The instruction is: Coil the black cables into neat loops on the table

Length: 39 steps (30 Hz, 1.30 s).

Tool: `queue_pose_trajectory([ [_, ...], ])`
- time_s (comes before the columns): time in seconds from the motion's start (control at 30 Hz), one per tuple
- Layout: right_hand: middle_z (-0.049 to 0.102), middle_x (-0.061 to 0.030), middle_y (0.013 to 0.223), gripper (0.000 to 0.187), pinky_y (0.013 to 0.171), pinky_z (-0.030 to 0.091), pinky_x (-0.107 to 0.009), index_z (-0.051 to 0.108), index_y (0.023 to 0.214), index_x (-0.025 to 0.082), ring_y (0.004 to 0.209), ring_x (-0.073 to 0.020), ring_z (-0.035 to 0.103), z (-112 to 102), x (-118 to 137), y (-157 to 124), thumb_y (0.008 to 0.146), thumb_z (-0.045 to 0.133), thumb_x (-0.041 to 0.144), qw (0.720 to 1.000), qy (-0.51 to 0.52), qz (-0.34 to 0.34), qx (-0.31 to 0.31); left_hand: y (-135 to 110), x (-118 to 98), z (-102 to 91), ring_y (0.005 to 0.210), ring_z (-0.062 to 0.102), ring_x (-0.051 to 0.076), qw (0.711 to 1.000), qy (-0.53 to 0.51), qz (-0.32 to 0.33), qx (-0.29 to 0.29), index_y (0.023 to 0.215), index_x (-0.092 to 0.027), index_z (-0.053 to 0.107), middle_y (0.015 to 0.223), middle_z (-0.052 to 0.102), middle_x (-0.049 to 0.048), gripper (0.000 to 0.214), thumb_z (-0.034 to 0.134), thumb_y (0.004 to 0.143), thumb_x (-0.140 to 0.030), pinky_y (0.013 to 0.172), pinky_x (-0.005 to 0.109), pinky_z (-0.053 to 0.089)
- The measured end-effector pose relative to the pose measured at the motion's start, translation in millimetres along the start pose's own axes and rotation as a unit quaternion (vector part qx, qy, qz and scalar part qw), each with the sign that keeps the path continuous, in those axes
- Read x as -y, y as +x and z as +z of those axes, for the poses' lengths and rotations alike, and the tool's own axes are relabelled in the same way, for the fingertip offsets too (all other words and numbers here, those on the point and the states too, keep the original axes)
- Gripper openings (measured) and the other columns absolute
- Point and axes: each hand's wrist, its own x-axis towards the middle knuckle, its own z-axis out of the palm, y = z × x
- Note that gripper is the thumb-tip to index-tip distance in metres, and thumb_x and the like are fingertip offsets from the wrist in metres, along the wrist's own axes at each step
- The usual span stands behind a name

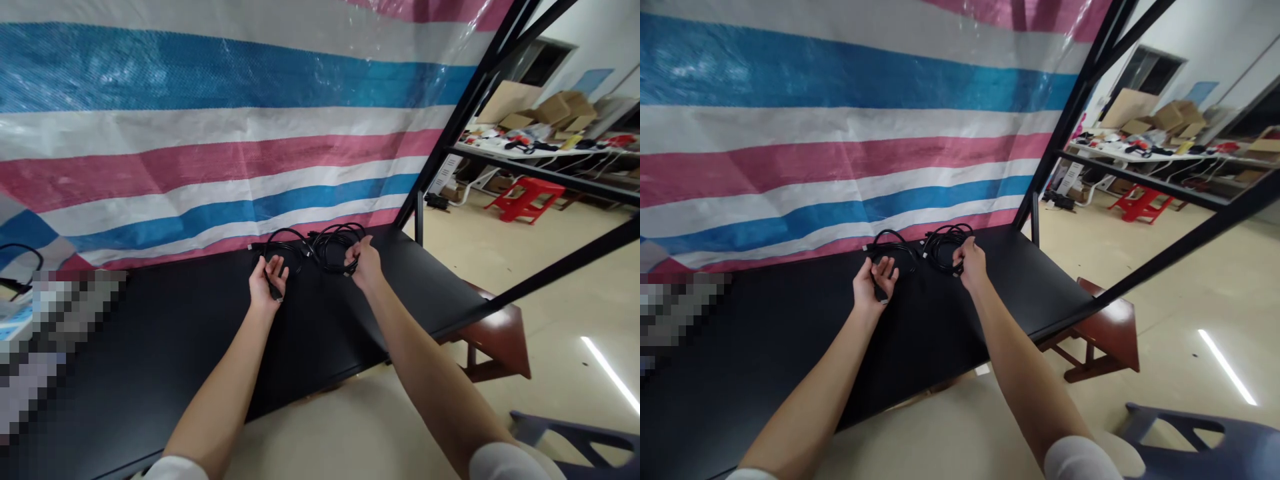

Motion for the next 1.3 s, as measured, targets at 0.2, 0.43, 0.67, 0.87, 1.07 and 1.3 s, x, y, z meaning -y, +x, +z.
queue_pose_trajectory([
  [0.2, 0.06, 0.0043, 0.054, 0.047, 0.043, 0.037, -0.022, 0.041, 0.052, 0.021, 0.044, -0.0077, 0.046, 26.2, -18.9, -34.1, 0.039, 0.081, 0.043, 0.995, -0.007, -0.051, 0.085, 4.5, 14.6, 0.3, 0.112, 0.054, 0.018, 0.993, 0.086, 0.062, -0.053, 0.058, -0.02, 0.055, 0.089, 0.066, 0.0071, 0.03, 0.046, 0.085, -0.029, 0.09, 0.033, 0.043],
  [0.43, 0.026, 0.0143, 0.032, 0.041, 0.033, 0.022, -0.02, 0.041, 0.056, 0.024, 0.03, -0.0056, 0.024, 19.1, -13.3, -23.7, 0.05, 0.079, 0.039, 0.992, 0.097, 0.039, 0.066, 9.0, 27.1, -6.9, 0.116, 0.053, 0.023, 0.988, 0.143, 0.065, -0.003, 0.063, -0.018, 0.06, 0.104, 0.066, 0.011, 0.031, 0.057, 0.08, -0.044, 0.092, 0.034, 0.042],
  [0.67, 0.018, 0.0118, 0.032, 0.053, 0.031, 0.023, -0.02, 0.033, 0.046, 0.024, 0.03, -0.0057, 0.02, 17.7, -13.4, -21.6, 0.064, 0.063, 0.065, 0.984, 0.126, 0.08, 0.099, -3.4, 28.9, -4.3, 0.098, 0.063, 0.022, 0.992, 0.094, 0.0, 0.09, 0.038, -0.017, 0.033, 0.092, 0.068, 0.0082, 0.054, 0.063, 0.076, -0.042, 0.085, 0.033, 0.049],
  [0.87, 0.038, 0.0076, 0.032, 0.048, 0.03, 0.027, -0.021, 0.039, 0.045, 0.022, 0.03, -0.0072, 0.035, 21.9, -24.1, -23.0, 0.053, 0.076, 0.053, 0.996, -0.074, 0.052, -0.002, -1.6, 21.5, -6.4, 0.084, 0.066, 0.018, 0.995, 0.078, -0.005, 0.066, 0.047, -0.018, 0.044, 0.091, 0.068, 0.0059, 0.044, 0.051, 0.084, -0.04, 0.072, 0.029, 0.053],
  [1.07, 0.036, 0.0086, 0.032, 0.042, 0.028, 0.025, -0.022, 0.04, 0.05, 0.024, 0.029, -0.01, 0.039, 30.1, -35.4, -28.6, 0.063, 0.069, 0.05, 0.993, -0.091, 0.007, -0.076, -5.1, 27.0, -0.5, 0.06, 0.062, 0.011, 0.995, 0.09, 0.014, 0.047, 0.084, -0.021, 0.062, 0.088, 0.068, 0.0029, 0.017, 0.053, 0.084, -0.035, 0.052, 0.022, 0.049],
  [1.3, 0.036, 0.0078, 0.03, 0.043, 0.032, 0.031, -0.02, 0.04, 0.042, 0.022, 0.03, -0.0077, 0.04, 37.8, -33.1, -34.0, 0.055, 0.074, 0.045, 0.996, -0.038, 0.079, -0.024, -4.8, 23.7, 0.4, 0.033, 0.041, 0.005, 0.985, 0.128, 0.106, 0.035, 0.125, -0.03, 0.043, 0.053, 0.052, -0.0111, 0.057, 0.065, 0.073, -0.018, 0.038, 0.017, 0.034],
])
